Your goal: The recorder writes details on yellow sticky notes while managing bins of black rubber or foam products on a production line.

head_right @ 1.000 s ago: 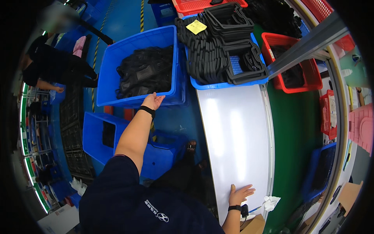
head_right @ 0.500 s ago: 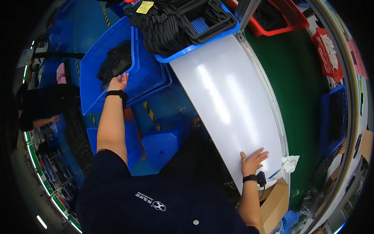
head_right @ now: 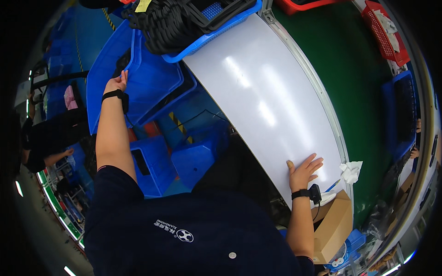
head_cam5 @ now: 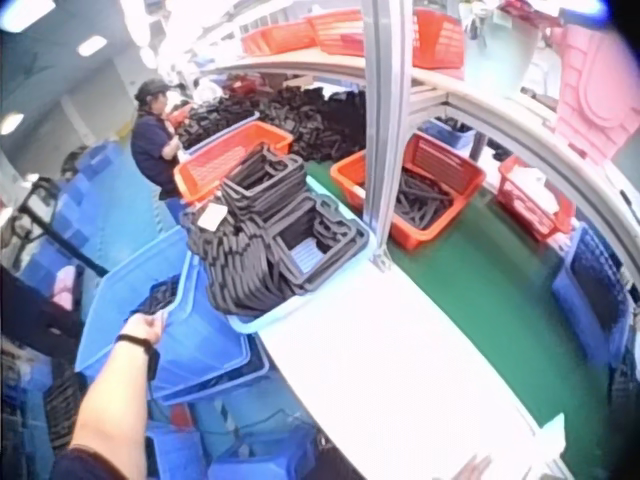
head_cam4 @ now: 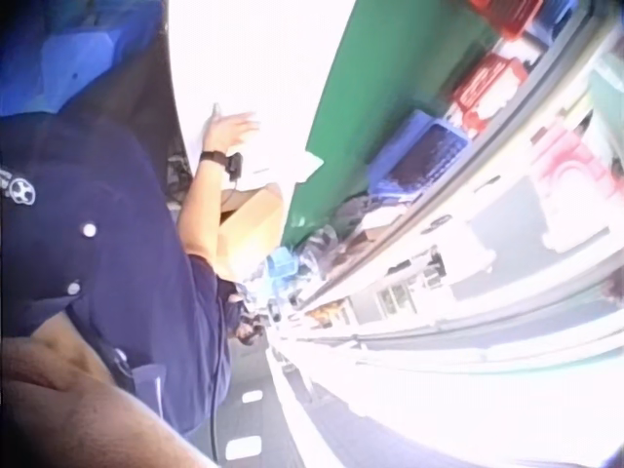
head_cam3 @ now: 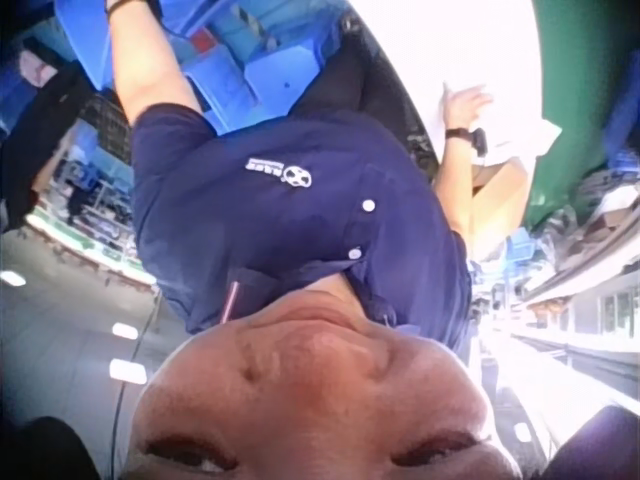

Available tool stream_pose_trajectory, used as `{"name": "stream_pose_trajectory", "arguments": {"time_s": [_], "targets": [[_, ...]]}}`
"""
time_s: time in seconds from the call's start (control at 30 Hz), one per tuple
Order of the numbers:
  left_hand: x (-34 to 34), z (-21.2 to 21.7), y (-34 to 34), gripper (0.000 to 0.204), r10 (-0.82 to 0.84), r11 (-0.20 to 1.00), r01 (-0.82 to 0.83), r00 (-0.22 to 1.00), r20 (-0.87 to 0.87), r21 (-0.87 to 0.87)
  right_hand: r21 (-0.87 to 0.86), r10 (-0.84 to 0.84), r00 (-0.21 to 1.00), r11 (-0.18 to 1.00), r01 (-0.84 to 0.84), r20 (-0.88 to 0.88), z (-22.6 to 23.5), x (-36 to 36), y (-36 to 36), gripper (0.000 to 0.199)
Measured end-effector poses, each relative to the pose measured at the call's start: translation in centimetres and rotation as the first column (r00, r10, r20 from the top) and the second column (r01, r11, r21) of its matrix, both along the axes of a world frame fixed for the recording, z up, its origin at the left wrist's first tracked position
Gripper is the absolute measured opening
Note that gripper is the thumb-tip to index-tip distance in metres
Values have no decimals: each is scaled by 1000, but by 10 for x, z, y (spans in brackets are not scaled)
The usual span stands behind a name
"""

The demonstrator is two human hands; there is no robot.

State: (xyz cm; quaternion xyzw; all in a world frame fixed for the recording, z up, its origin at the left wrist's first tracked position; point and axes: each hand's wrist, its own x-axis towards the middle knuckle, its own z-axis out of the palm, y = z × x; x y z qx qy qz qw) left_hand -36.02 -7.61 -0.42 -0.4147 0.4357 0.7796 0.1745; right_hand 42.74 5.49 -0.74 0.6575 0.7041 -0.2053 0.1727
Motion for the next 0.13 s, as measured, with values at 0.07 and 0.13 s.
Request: {"name": "stream_pose_trajectory", "arguments": {"time_s": [0.07,0.13], "targets": [[-2,5,4,33,23,999,-23,1000,-4,-25,-1,0,1000,1000,0,4,-1,0,0,108],[-4,12,7,36,18,1000,-18,1000,3,-2,-2,2,1000,1000,-2,10,-2,1,-1,108]]}}
